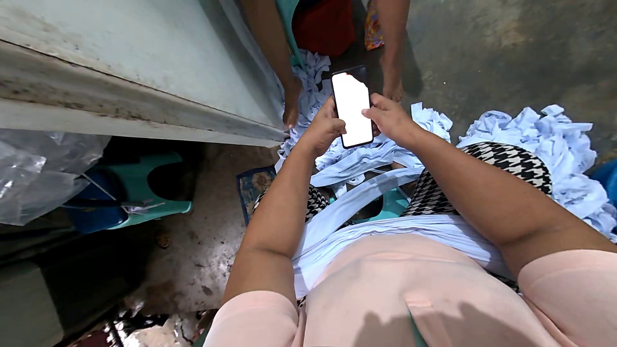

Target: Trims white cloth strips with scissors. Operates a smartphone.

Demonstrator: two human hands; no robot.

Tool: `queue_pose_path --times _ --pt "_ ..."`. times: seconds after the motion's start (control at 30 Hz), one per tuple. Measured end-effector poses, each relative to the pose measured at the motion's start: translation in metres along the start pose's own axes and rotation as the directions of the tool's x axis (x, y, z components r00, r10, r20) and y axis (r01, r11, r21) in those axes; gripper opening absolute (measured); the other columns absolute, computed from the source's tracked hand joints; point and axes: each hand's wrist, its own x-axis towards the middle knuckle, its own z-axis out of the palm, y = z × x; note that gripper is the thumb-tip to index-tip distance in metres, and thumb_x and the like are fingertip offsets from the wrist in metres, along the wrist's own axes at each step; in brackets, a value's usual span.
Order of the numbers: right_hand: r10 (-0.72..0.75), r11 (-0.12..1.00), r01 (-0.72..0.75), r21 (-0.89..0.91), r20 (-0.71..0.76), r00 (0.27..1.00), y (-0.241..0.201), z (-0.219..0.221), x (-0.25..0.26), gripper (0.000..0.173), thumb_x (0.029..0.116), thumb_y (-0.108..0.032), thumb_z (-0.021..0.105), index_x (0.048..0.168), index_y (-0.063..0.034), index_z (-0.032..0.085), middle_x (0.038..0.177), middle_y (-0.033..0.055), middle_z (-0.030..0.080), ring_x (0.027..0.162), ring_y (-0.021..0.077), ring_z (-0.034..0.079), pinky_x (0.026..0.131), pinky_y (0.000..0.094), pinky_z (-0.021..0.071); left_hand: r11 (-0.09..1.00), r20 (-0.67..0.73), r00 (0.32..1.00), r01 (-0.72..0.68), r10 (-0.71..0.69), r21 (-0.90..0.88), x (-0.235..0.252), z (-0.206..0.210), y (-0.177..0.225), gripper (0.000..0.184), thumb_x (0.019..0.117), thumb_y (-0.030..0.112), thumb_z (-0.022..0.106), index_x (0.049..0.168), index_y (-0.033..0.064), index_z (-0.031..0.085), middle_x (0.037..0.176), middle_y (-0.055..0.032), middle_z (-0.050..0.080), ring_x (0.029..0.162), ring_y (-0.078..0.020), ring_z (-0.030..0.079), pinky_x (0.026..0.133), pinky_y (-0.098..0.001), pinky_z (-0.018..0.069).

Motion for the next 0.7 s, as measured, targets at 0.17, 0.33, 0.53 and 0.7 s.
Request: queue_pose_path --times 0.17,0.33,0.53,0.7 --pt "0.003 1.0 -0.003 -0.007 -0.009 1.0 -0.0001 0.0005 -0.0002 0.027 0.1082 -0.024 0.048 0.124 -0.0044 0.058 0.099 0.014 0.067 0.083 0.0216 0.068 0.074 0.0436 0.057 1.0 0.013 1.0 -0.001 0.001 -0.007 0.0018 -0.002 -0.0027 0.075 0.0794 -0.014 0.047 0.15 0.0063 0.028 0.128 -0.014 0.061 0.105 -0.0203 0.067 0.085 -0.0382 0.0583" --pt "0.005 1.0 -0.005 -0.018 -0.005 1.0 0.0006 -0.0001 -0.0001 0.028 0.1086 -0.026 0.047 0.124 -0.005 0.059 0.099 0.0141 0.067 0.083 0.022 0.068 0.075 0.0437 0.0572 1.0 0.011 1.0 0.0 0.0 -0.011 0.0023 -0.0021 -0.0036 0.075 0.0791 -0.014 0.047 0.149 0.0064 0.029 0.127 -0.0137 0.062 0.103 -0.0201 0.067 0.083 -0.0377 0.0586" --pt "0.004 0.999 -0.005 -0.052 -0.006 1.0 0.0 -0.0001 -0.0013 0.03 0.1092 -0.027 0.045 0.125 -0.006 0.059 0.101 0.0144 0.068 0.084 0.0221 0.069 0.075 0.0444 0.0579 1.0 0.003 1.0 0.002 -0.002 0.004 0.0016 -0.0014 -0.0034 0.071 0.0786 -0.014 0.047 0.145 0.0058 0.032 0.125 -0.0131 0.063 0.103 -0.0196 0.067 0.083 -0.0378 0.0584" --pt "0.013 0.999 -0.013 -0.053 -0.013 1.0 -0.0003 -0.0001 -0.0015 0.029 0.109 -0.027 0.046 0.125 -0.006 0.059 0.101 0.0146 0.068 0.085 0.0232 0.069 0.076 0.045 0.0574 1.0 0.008 1.0 0.005 -0.005 -0.01 0.0018 -0.0012 -0.0037 0.072 0.0792 -0.014 0.047 0.146 0.006 0.031 0.124 -0.0132 0.063 0.102 -0.0203 0.068 0.083 -0.0384 0.0588"
